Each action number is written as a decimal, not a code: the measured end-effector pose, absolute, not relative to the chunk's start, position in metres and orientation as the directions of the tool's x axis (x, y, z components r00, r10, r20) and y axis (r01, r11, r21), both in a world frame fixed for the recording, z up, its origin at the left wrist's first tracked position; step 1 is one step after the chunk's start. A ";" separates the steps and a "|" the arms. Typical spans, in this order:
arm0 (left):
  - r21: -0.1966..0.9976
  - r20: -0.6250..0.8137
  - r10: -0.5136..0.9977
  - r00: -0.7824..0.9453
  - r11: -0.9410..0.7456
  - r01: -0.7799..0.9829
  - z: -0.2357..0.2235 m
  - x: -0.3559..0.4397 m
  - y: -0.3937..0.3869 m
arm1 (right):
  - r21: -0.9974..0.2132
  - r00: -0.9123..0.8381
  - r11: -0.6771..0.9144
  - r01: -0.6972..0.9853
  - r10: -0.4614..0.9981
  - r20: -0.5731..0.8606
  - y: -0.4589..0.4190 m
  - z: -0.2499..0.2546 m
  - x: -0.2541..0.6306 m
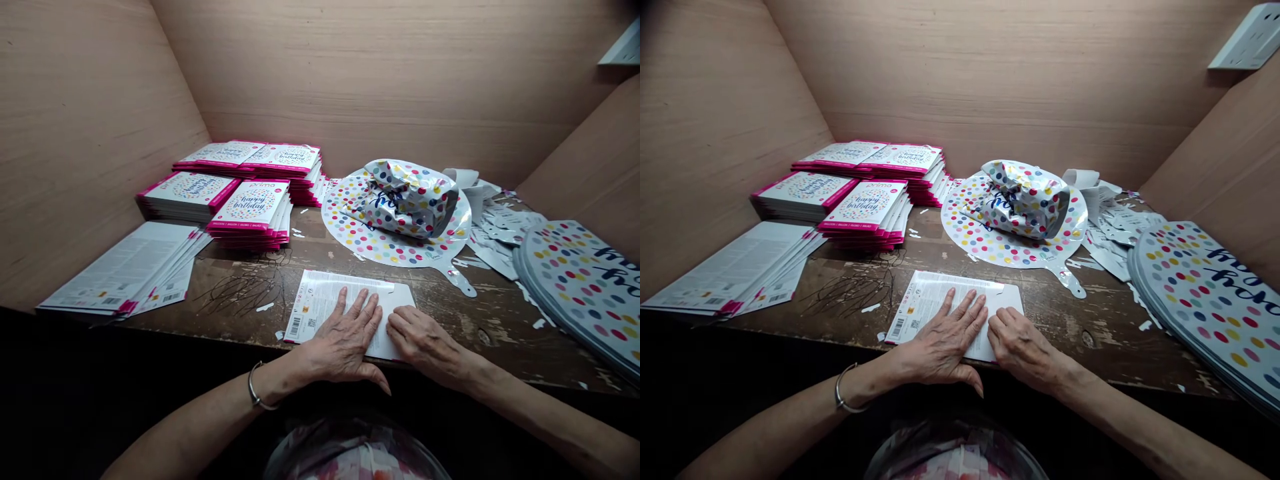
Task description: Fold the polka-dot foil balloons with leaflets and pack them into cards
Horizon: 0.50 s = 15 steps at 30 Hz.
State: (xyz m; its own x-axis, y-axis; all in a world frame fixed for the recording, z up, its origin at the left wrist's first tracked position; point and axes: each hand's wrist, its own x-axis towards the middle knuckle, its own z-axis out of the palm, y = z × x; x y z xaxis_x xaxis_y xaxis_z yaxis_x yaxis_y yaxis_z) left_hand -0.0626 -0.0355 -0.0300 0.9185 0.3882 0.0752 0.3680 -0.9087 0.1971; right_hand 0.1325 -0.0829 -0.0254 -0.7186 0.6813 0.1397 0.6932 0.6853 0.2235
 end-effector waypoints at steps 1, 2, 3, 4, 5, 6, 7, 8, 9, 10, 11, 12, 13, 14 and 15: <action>0.199 0.074 0.389 0.918 -0.908 0.369 -0.030 -0.063 -0.035 | 0.276 -0.736 0.689 0.670 0.665 0.125 -0.084 -0.025 0.131; 0.201 0.072 0.390 0.918 -0.907 0.370 -0.030 -0.063 -0.036 | 0.317 -0.755 0.697 0.644 0.646 0.114 -0.085 -0.024 0.130; 0.203 0.071 0.392 0.917 -0.906 0.372 -0.031 -0.063 -0.036 | 0.350 -0.774 0.704 0.617 0.624 0.109 -0.086 -0.023 0.130; 0.205 0.070 0.394 0.916 -0.905 0.373 -0.031 -0.063 -0.036 | 0.384 -0.796 0.714 0.586 0.597 0.105 -0.087 -0.021 0.131; 0.207 0.070 0.395 0.916 -0.904 0.374 -0.031 -0.063 -0.036 | 0.423 -0.820 0.721 0.549 0.562 0.106 -0.087 -0.018 0.132; 0.207 0.069 0.396 0.916 -0.904 0.375 -0.032 -0.063 -0.036 | 0.468 -0.844 0.723 0.509 0.525 0.107 -0.088 -0.016 0.134; 0.207 0.069 0.397 0.915 -0.903 0.376 -0.032 -0.063 -0.036 | 0.514 -0.865 0.719 0.469 0.491 0.103 -0.088 -0.013 0.136; 0.206 0.072 0.397 0.915 -0.903 0.376 -0.033 -0.063 -0.036 | 0.551 -0.884 0.715 0.431 0.457 0.099 -0.088 -0.009 0.137; 0.206 0.073 0.396 0.915 -0.904 0.375 -0.033 -0.063 -0.036 | 0.568 -0.900 0.719 0.400 0.424 0.098 -0.087 -0.006 0.138; 0.206 0.074 0.396 0.915 -0.904 0.374 -0.034 -0.063 -0.036 | 0.563 -0.913 0.733 0.382 0.395 0.106 -0.086 -0.003 0.138; 0.208 0.075 0.394 0.916 -0.905 0.372 -0.034 -0.063 -0.035 | 0.542 -0.916 0.748 0.384 0.384 0.119 -0.085 -0.001 0.138; 0.211 0.075 0.388 0.918 -0.906 0.366 -0.034 -0.063 -0.035 | 0.511 -0.909 0.759 0.404 0.397 0.130 -0.084 0.001 0.137; 0.216 0.074 0.380 0.922 -0.909 0.357 -0.033 -0.063 -0.035 | 0.479 -0.895 0.763 0.434 0.428 0.129 -0.081 0.003 0.136; 0.222 0.071 0.369 0.927 -0.912 0.345 -0.032 -0.064 -0.034 | 0.448 -0.871 0.758 0.474 0.477 0.115 -0.078 0.005 0.135; 0.230 0.069 0.355 0.932 -0.915 0.331 -0.031 -0.064 -0.033 | 0.421 -0.841 0.743 0.520 0.530 0.102 -0.075 0.007 0.136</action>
State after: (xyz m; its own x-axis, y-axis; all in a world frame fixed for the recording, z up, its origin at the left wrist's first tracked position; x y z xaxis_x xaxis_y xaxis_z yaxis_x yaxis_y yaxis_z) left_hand -0.0638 -0.0332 -0.0307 0.9324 0.3548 0.0691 0.3311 -0.9151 0.2300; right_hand 0.1364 -0.0748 0.0069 -0.8415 0.5305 0.1025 0.5199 0.7433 0.4209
